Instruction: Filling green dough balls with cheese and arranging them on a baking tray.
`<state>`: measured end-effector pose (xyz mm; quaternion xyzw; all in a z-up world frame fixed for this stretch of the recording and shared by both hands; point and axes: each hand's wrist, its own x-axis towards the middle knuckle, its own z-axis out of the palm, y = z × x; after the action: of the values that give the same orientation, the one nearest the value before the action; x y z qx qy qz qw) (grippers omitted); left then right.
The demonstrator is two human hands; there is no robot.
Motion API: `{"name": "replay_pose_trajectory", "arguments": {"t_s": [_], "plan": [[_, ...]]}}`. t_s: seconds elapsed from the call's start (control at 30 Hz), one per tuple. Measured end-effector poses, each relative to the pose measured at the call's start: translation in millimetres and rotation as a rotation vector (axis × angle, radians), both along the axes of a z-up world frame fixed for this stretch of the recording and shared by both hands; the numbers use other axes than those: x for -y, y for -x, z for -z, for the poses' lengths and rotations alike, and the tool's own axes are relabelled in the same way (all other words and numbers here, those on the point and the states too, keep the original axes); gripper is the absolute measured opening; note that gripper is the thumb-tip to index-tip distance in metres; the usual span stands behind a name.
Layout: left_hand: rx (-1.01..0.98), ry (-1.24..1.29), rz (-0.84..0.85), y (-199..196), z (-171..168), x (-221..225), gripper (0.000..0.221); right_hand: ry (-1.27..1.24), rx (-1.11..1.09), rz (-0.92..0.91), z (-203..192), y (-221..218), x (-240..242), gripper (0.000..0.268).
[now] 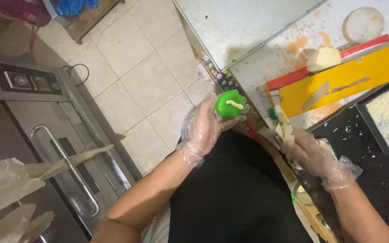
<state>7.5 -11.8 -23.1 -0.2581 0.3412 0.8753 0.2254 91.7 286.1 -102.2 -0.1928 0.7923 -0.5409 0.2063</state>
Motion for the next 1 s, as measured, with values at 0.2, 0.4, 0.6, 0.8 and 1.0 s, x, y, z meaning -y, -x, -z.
{"name": "replay_pose_trajectory", "arguments": {"t_s": [0.2, 0.4, 0.6, 0.8, 1.0], "plan": [[-0.008, 0.034, 0.035, -5, 8, -4, 0.052, -0.379, 0.114, 0.215, -11, 5, -6, 0.069], [0.005, 0.022, 0.050, -11, 8, -11, 0.034, -0.272, 0.343, 0.329, -79, 25, 16, 0.035], [-0.057, 0.019, 0.104, -14, 17, -27, 0.051, -0.359, -0.057, 0.222, -70, 25, 21, 0.052], [0.053, 0.068, 0.092, -11, -14, -30, 0.044, -0.045, 0.004, -0.018, -118, 40, 37, 0.027], [0.010, 0.142, 0.078, -17, 11, -33, 0.038, -0.532, -0.314, -0.138, -70, 32, 32, 0.035]]}}
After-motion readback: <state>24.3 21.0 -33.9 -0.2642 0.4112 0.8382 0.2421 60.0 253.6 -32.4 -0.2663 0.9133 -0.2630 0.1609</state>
